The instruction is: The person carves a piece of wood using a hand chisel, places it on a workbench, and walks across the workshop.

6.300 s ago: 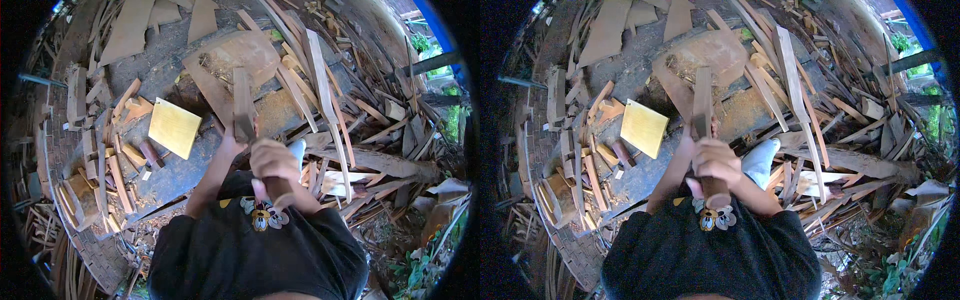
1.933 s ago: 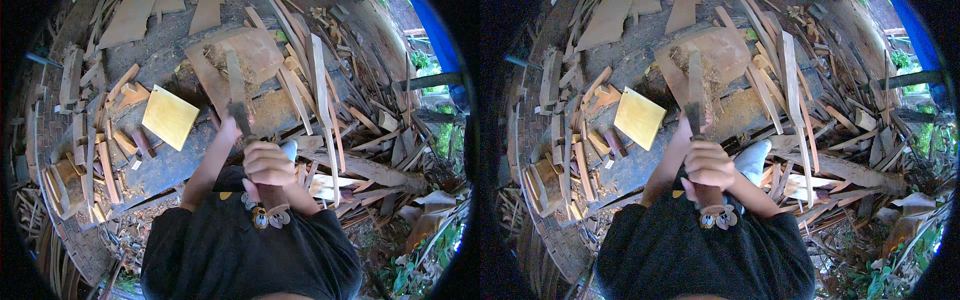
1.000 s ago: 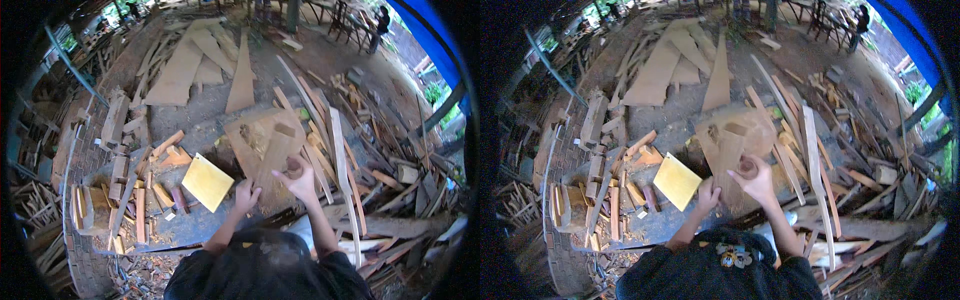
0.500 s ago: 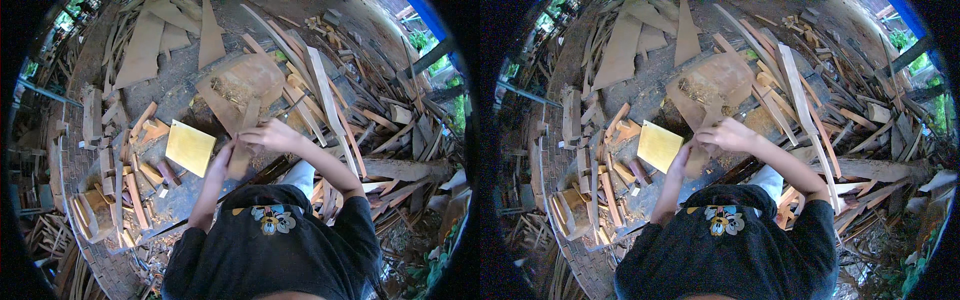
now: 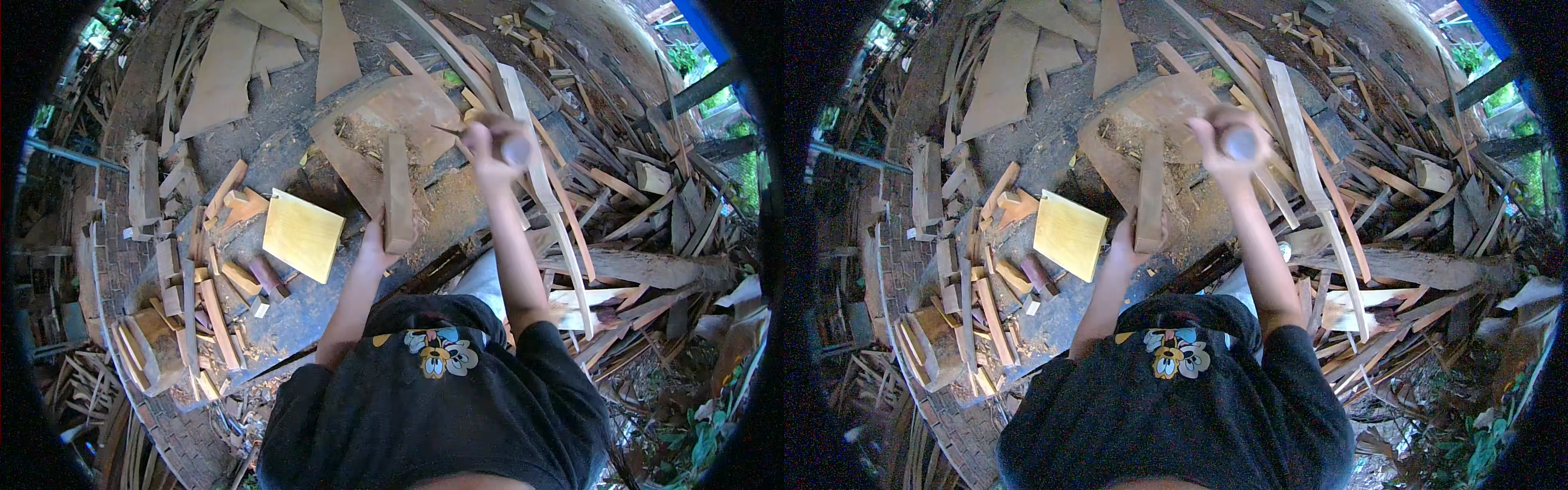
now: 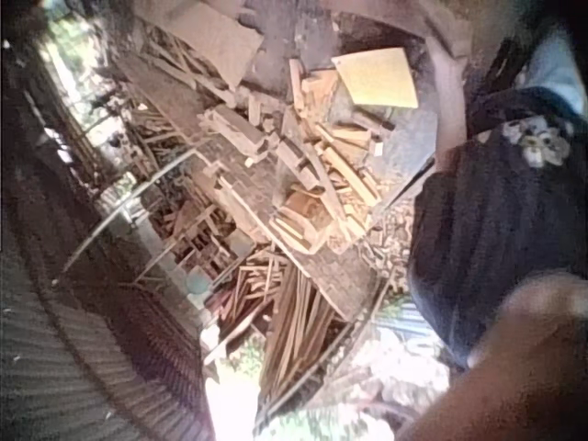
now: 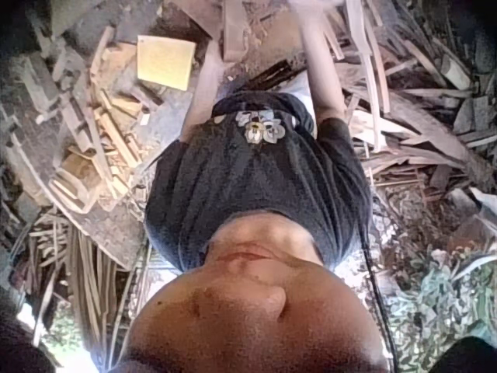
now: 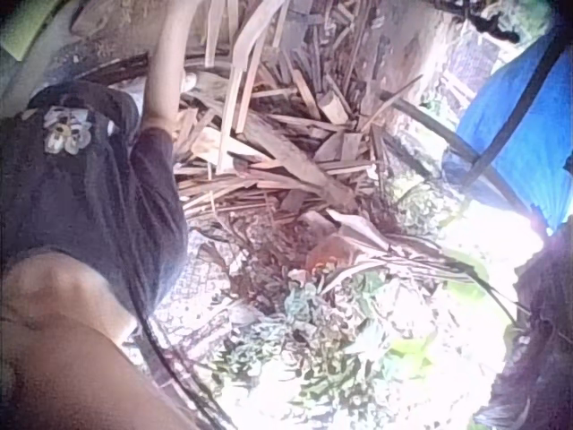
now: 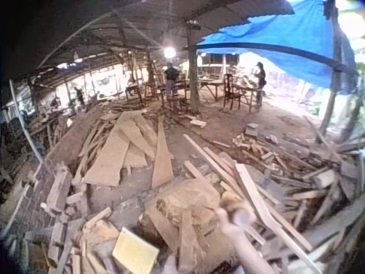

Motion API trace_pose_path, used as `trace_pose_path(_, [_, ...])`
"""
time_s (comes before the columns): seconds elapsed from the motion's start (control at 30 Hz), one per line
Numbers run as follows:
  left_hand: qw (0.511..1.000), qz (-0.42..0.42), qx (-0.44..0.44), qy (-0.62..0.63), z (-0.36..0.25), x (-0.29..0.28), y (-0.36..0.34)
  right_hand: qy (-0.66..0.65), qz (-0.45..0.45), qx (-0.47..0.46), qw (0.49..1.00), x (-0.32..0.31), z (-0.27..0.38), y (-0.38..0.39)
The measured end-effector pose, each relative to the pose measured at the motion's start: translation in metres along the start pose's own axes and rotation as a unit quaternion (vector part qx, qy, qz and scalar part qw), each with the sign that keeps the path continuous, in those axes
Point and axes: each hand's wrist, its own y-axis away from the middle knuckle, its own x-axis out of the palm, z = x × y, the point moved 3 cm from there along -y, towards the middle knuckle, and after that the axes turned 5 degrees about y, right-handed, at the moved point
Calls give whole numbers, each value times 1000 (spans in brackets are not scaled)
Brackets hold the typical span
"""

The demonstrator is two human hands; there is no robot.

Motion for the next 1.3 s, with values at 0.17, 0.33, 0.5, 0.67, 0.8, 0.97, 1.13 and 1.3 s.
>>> trace_pose_path(0.17, [986, 98, -132, 23, 3, -25, -10, 117, 100, 78, 985, 49, -106, 24])
trace_pose_path(0.33, [975, 194, -108, 5, -10, -17, -7, 19, 51, 172, 984, 50, -104, 33])
trace_pose_path(0.5, [990, 138, -19, -14, -23, -19, -23, -205, 71, 198, 956, 10, 25, 35])
trace_pose_path(0.67, [993, 91, -17, 74, -4, -29, -48, -282, 204, -8, 937, -14, 122, 55])
trace_pose_path(0.8, [990, 111, -56, 71, 8, -27, -40, -246, 194, -52, 948, 4, 120, 79])
trace_pose_path(0.97, [964, 214, -63, 143, 15, -30, -41, -134, 198, -56, 969, 31, 70, 86])
trace_pose_path(1.13, [996, -28, 74, -36, 6, -11, -26, -249, 204, 31, 946, 5, 100, 79])
trace_pose_path(1.3, [994, -27, 89, -52, 18, -5, -21, -141, 224, 4, 964, 33, 74, 76])
